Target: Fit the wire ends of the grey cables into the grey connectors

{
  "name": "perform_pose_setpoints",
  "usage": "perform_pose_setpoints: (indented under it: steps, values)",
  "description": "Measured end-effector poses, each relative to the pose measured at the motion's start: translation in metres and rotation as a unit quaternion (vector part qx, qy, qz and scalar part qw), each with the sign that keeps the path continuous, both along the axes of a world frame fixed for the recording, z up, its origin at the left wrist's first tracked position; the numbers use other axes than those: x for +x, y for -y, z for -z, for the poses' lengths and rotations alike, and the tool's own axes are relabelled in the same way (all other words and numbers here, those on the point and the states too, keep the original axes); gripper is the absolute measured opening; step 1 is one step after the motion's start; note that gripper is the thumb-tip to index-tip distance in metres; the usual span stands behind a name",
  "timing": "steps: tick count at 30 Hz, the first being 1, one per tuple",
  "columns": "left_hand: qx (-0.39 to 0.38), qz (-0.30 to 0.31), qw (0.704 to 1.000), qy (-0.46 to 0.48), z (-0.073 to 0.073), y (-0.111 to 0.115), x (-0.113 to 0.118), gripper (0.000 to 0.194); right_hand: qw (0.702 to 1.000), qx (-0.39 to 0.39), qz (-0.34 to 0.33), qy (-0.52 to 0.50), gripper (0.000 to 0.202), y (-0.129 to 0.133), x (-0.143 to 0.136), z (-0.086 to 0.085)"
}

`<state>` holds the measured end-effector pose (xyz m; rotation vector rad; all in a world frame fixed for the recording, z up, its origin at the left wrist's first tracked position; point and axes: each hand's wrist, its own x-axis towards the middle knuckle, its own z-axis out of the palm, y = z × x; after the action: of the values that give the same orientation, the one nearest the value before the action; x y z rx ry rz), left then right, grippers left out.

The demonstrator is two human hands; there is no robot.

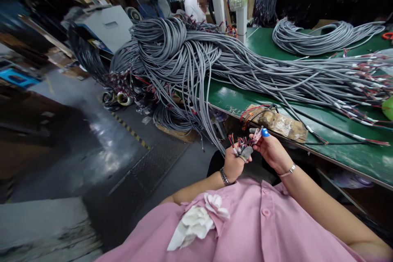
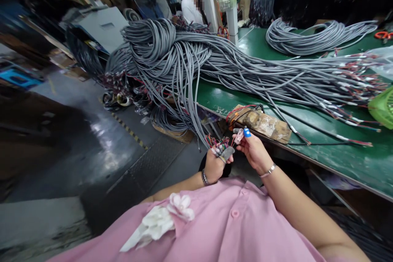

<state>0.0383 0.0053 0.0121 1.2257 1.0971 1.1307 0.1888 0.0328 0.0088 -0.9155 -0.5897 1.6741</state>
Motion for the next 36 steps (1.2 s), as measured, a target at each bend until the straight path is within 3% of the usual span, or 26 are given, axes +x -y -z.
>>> perform_pose_setpoints:
  steps: [6, 14, 21, 25, 28, 31, 34, 36]
  values:
    - [-0.018, -0.007, 0.999, 0.028, -0.001, 0.005, -0.005, 0.037, 0.997, -0.041, -0.039, -0.050, 0.044, 0.004, 0.008, 0.003]
    - [-0.057, -0.007, 0.995, 0.083, 0.002, 0.005, -0.010, 0.033, 0.996, -0.064, -0.036, -0.052, 0.037, 0.012, 0.020, 0.021]
    - [-0.091, -0.009, 0.980, 0.178, 0.006, -0.003, -0.005, 0.029, 0.998, -0.063, -0.018, 0.012, 0.030, 0.021, 0.046, 0.027]
    - [-0.098, -0.016, 0.969, 0.226, 0.002, -0.004, -0.003, 0.031, 0.993, -0.039, 0.006, 0.109, 0.021, 0.032, 0.057, 0.025]
    - [-0.077, 0.018, 0.965, 0.248, -0.001, -0.006, -0.003, 0.036, 0.979, -0.007, 0.038, 0.202, 0.012, 0.037, 0.060, 0.026]
    - [-0.062, 0.098, 0.954, 0.278, -0.003, -0.009, -0.007, 0.042, 0.960, 0.028, 0.052, 0.274, 0.011, 0.041, 0.061, 0.025]
    - [-0.089, 0.179, 0.937, 0.287, -0.005, -0.007, -0.012, 0.046, 0.945, 0.032, 0.006, 0.325, 0.016, 0.049, 0.057, 0.016]
    - [-0.116, 0.202, 0.932, 0.276, -0.006, -0.003, -0.016, 0.044, 0.946, 0.035, -0.019, 0.322, 0.017, 0.055, 0.050, 0.006]
